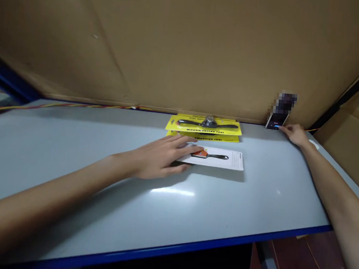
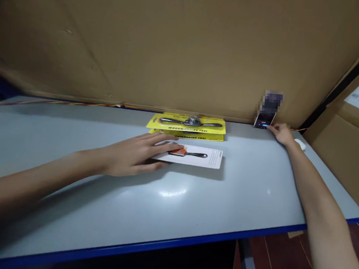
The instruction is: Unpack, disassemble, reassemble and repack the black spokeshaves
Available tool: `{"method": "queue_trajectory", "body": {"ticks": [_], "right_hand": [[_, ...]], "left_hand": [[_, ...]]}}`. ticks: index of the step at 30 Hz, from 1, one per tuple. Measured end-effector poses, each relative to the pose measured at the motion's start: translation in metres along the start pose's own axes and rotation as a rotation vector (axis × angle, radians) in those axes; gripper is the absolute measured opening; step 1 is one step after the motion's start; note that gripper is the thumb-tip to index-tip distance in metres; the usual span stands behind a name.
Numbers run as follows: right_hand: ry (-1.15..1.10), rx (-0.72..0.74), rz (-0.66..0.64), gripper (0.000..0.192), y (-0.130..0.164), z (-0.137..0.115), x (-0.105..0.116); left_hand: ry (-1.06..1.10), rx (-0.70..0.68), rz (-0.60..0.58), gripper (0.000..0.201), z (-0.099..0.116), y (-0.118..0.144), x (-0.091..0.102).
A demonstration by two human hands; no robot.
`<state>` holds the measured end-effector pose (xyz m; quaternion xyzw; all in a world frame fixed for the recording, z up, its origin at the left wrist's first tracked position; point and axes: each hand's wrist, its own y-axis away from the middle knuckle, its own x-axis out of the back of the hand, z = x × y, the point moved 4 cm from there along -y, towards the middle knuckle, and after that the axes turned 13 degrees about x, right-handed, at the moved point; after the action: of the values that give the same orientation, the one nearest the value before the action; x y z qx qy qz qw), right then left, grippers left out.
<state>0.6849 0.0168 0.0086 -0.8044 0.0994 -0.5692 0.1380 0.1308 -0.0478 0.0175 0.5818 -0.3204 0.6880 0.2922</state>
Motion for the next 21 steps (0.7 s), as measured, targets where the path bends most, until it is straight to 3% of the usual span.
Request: {"method": "queue_trajectory", "body": {"ticks": [7, 21], "right_hand": [[0.006, 0.045, -0.001, 0.068, -0.001, 0.002, -0.002], [-0.005, 0.019, 0.008, 0.059, -0.011, 0.000, -0.005]], "left_hand": [[0.022, -0.052, 0.021, 0.060, 0.012, 0.006, 0.002], [0.070, 0.089, 0.072, 0.050, -0.004, 0.008, 0.008]]}}
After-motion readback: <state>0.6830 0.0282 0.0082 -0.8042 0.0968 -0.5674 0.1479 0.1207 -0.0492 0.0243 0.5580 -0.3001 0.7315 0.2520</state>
